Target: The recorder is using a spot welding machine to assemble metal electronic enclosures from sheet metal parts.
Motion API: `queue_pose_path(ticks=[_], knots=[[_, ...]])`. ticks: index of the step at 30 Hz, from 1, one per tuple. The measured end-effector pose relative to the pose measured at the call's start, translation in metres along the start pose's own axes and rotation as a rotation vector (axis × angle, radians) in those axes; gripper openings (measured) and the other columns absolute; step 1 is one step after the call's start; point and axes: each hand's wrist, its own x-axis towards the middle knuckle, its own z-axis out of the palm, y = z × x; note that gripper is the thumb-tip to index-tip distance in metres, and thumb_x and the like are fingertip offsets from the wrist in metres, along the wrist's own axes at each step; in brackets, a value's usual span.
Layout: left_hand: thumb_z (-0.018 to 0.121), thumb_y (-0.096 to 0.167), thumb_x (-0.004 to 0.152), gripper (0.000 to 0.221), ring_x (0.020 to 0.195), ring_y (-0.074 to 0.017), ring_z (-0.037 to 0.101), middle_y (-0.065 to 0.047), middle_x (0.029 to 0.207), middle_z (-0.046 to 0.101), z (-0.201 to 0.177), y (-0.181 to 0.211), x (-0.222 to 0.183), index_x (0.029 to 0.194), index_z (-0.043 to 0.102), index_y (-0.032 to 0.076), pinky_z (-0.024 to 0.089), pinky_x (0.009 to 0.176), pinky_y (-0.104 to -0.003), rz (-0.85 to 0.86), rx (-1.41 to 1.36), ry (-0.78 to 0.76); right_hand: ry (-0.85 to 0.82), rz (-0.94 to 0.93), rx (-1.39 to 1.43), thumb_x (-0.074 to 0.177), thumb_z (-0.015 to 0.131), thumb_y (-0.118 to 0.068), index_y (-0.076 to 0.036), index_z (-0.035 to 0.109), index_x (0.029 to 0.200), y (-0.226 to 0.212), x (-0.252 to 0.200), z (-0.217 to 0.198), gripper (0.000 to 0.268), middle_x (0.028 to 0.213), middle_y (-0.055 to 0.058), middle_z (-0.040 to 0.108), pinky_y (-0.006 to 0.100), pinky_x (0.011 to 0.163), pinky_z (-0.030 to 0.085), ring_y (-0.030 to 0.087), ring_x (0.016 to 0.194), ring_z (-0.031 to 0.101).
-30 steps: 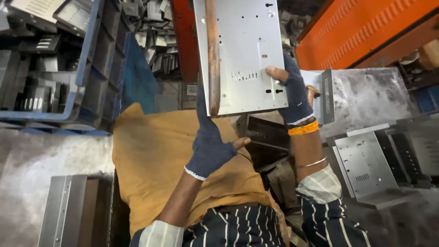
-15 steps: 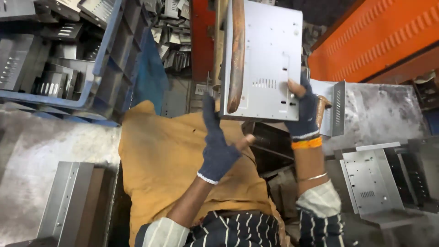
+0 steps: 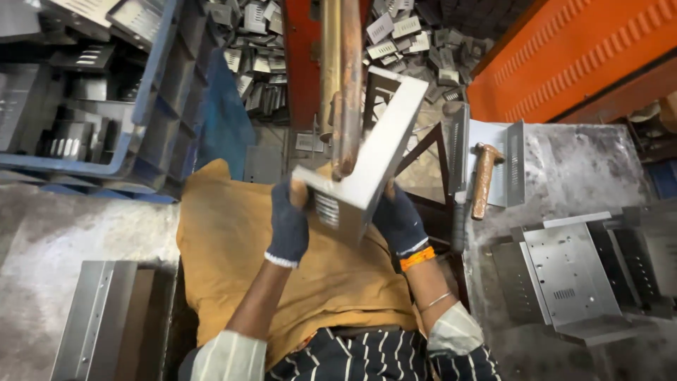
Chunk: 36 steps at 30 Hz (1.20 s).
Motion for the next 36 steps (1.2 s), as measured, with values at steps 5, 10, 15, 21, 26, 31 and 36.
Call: queue_pose_path(ticks=[5, 10, 15, 21, 26, 31, 36], knots=[[0.078, 0.04, 0.091, 0.04, 0.073, -0.0104, 0.063, -0.004, 0.079, 0.07, 0.048, 0.109, -0.047, 0.087, 0.072, 0.001, 0.05, 0.075, -0.034, 0.237, 0.19, -0.642, 0.013, 0.013, -0.053, 0.096, 0.062, -0.031, -0.004, 0.047, 0.145, -0.025, -0.047, 0.017, 0.058, 0.135, 0.011, 0.064, 0.038, 0.102, 0.05, 0.023, 0.117, 0.063], [0.092, 0.023, 0.073, 0.028, 0.054, -0.009, 0.059, -0.006, 0.065, 0.072, 0.089, 0.13, -0.072, 0.083, 0.078, 0.001, 0.051, 0.052, -0.03, 0.019, 0.416, -0.792, 0.131, -0.214, -0.708, 0.093, 0.066, -0.017, -0.002, 0.06, 0.135, -0.025, -0.076, -0.087, 0.044, 0.127, 0.01, 0.069, 0.036, 0.098, 0.052, 0.022, 0.112, 0.065], [0.082, 0.018, 0.078, 0.026, 0.064, -0.0084, 0.072, -0.005, 0.075, 0.079, 0.093, 0.11, -0.072, 0.091, 0.079, -0.004, 0.059, 0.058, -0.029, -0.359, 0.219, -0.517, 0.898, -0.333, -1.356, 0.09, 0.071, -0.021, -0.005, 0.071, 0.116, -0.1, -0.074, -0.082, 0.031, 0.104, 0.015, 0.076, 0.04, 0.088, 0.055, 0.029, 0.096, 0.073], [0.07, 0.04, 0.091, 0.043, 0.07, -0.0086, 0.067, -0.002, 0.077, 0.075, 0.092, 0.106, -0.067, 0.095, 0.076, -0.003, 0.058, 0.062, -0.03, -0.368, 0.185, -0.475, 1.222, -0.234, -1.611, 0.079, 0.079, -0.029, 0.002, 0.066, 0.108, -0.1, -0.032, -0.176, 0.045, 0.097, 0.026, 0.07, 0.051, 0.078, 0.052, 0.044, 0.09, 0.068], [0.066, 0.048, 0.095, 0.053, 0.07, -0.0094, 0.057, -0.003, 0.075, 0.065, 0.093, 0.098, -0.063, 0.096, 0.075, -0.004, 0.052, 0.061, -0.031, -0.36, 0.275, -0.454, 1.121, -0.111, -1.161, 0.085, 0.076, -0.035, 0.002, 0.065, 0.098, -0.098, -0.014, -0.245, 0.041, 0.083, 0.018, 0.067, 0.046, 0.067, 0.05, 0.032, 0.076, 0.065], [0.063, 0.05, 0.094, 0.056, 0.074, -0.0079, 0.064, -0.002, 0.083, 0.072, 0.099, 0.102, -0.058, 0.102, 0.073, -0.003, 0.057, 0.065, -0.029, -0.397, 0.152, -0.471, 0.974, -0.201, -0.48, 0.093, 0.067, -0.034, -0.003, 0.065, 0.096, -0.082, -0.075, -0.214, 0.032, 0.072, 0.005, 0.057, 0.036, 0.049, 0.039, 0.019, 0.058, 0.051], [0.06, 0.05, 0.099, 0.056, 0.077, -0.0065, 0.059, -0.002, 0.084, 0.07, 0.104, 0.096, -0.054, 0.102, 0.074, -0.005, 0.054, 0.068, -0.029, -0.279, 0.238, -0.483, 0.722, -0.335, 0.006, 0.096, 0.067, -0.034, -0.005, 0.062, 0.121, -0.059, -0.138, -0.049, 0.039, 0.09, 0.0, 0.062, 0.028, 0.061, 0.052, 0.013, 0.073, 0.061]])
